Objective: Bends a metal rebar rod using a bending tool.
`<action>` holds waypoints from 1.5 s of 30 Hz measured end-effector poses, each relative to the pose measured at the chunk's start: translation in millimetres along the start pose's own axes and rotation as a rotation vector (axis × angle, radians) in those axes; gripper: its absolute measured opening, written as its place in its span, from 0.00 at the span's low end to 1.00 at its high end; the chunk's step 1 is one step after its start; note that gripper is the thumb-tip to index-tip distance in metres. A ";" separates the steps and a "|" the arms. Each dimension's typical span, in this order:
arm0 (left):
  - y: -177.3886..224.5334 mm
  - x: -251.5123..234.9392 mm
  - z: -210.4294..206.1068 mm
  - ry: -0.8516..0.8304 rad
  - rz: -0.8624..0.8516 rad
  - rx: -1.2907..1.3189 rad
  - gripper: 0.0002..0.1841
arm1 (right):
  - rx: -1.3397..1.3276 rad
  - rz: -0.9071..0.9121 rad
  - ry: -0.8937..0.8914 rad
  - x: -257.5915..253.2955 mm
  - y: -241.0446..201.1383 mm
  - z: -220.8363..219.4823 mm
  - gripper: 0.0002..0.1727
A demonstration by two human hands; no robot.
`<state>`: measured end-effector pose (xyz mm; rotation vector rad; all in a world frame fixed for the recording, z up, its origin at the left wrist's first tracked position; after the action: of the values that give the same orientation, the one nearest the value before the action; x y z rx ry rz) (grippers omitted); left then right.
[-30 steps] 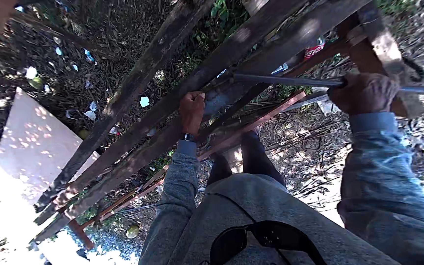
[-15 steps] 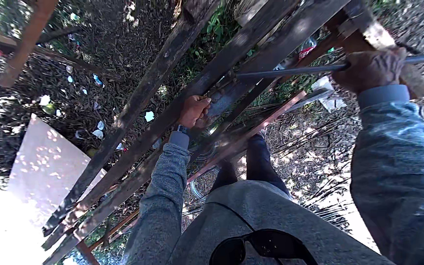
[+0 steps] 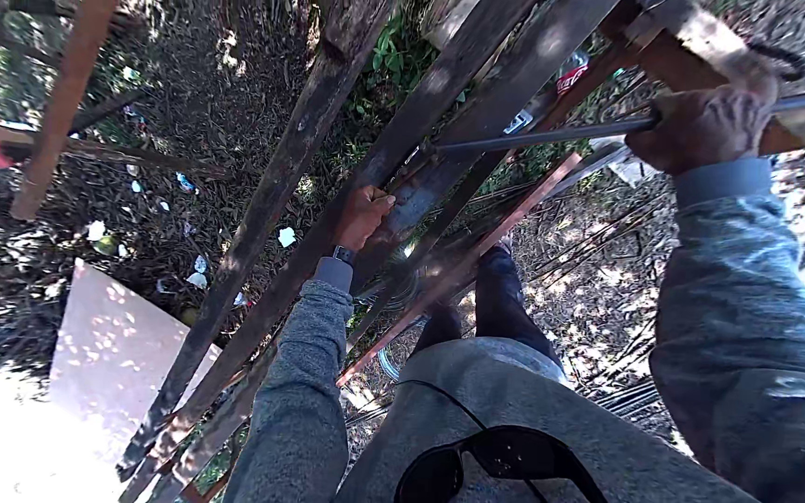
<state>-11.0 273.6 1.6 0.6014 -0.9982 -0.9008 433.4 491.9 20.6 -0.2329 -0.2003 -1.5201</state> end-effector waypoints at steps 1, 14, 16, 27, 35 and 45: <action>0.5 -0.6 0.3 -0.011 0.004 -0.008 0.13 | -0.007 -0.021 0.004 7.3 1.9 -2.1 0.24; 3.3 -4.3 0.5 -0.091 -0.033 0.030 0.14 | -0.160 -0.385 -0.028 198.6 -2.2 -52.3 0.24; 4.4 -3.8 -0.2 -0.103 -0.039 0.029 0.14 | -0.175 -0.422 -0.029 229.2 -15.2 -57.0 0.25; 2.7 -8.8 -1.6 -0.103 -0.051 0.024 0.15 | -0.333 -0.560 -0.197 328.0 -98.0 -115.8 0.36; 11.0 5.2 -3.3 -0.046 -0.065 0.058 0.16 | -0.484 -0.340 -0.203 304.9 -47.1 -139.3 0.33; 2.4 4.1 -3.7 0.050 -0.099 0.102 0.15 | -0.534 -0.304 -0.166 349.8 9.8 -171.3 0.34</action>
<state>-5.7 271.5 3.7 0.7616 -0.9803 -0.9209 455.3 109.1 -48.7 -0.7840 0.0476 -1.8385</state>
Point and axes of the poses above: each hand's wrist, its own x-axis away from the middle knuckle, its own z-axis out of the back of the hand, y = z × x, the point moved 9 cm from there along -x, towards the middle knuckle, and after that the axes turned 11 degrees about -z, right-handed, at the moved point
